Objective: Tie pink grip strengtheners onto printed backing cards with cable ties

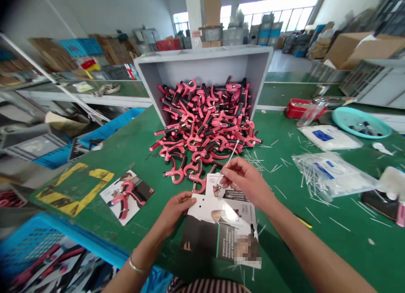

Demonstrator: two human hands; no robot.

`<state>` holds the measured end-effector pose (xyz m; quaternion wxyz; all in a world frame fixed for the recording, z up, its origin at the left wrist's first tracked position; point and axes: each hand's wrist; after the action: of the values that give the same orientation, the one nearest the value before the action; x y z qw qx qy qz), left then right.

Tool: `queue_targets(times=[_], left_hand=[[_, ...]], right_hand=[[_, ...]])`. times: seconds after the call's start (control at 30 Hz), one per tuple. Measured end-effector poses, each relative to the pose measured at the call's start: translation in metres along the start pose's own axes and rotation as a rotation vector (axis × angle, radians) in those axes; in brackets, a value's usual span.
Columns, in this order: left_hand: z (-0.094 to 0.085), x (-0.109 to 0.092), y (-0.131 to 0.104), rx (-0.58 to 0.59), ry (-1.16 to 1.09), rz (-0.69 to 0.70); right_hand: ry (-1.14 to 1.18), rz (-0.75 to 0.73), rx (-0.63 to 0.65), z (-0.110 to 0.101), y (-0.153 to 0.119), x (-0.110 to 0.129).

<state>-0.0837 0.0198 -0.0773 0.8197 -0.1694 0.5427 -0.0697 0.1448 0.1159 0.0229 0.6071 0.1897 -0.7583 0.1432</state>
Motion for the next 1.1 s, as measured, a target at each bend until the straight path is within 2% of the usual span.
queue_targets(times=[0.13, 0.27, 0.43, 0.5, 0.63, 0.7, 0.8, 0.93, 1.0, 1.1], left_hand=[[0.000, 0.016, -0.008, -0.110, -0.150, 0.118], [-0.007, 0.021, -0.009, -0.121, -0.214, 0.111], [-0.016, 0.028, -0.008, -0.156, -0.315, 0.144], [-0.016, 0.032, -0.006, -0.135, -0.330, 0.131], [-0.008, 0.037, 0.002, -0.016, -0.340, 0.100], [-0.004, 0.039, 0.007, -0.013, -0.333, 0.141], [-0.006, 0.041, 0.009, -0.077, -0.228, 0.176], [-0.027, 0.041, -0.011, -0.145, 0.185, 0.119], [-0.038, 0.040, -0.028, -0.083, 0.331, 0.138], [-0.046, 0.041, -0.049, 0.137, 0.317, 0.190]], right_hand=[[-0.096, 0.032, 0.048, 0.036, -0.014, -0.025], [-0.188, -0.025, 0.111, 0.060, -0.012, -0.041], [-0.205, 0.044, 0.114, 0.075, -0.007, -0.052], [-0.235, 0.040, 0.110, 0.079, -0.007, -0.055], [-0.424, -0.074, 0.078, 0.086, -0.006, -0.061], [-0.527, -0.133, 0.062, 0.087, -0.005, -0.062], [-0.546, -0.143, 0.058, 0.086, -0.004, -0.063], [-0.452, -0.099, 0.084, 0.080, -0.006, -0.061], [-0.436, -0.106, 0.111, 0.077, -0.006, -0.061], [-0.436, -0.119, 0.146, 0.074, -0.005, -0.061]])
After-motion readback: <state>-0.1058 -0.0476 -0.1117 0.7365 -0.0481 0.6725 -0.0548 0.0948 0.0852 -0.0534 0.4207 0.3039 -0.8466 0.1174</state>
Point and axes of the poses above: each hand's wrist, its own y-axis towards the middle knuckle, its own z-axis out of the palm, x = y × z, and after that the axes turned 11 degrees about -y, right-handed
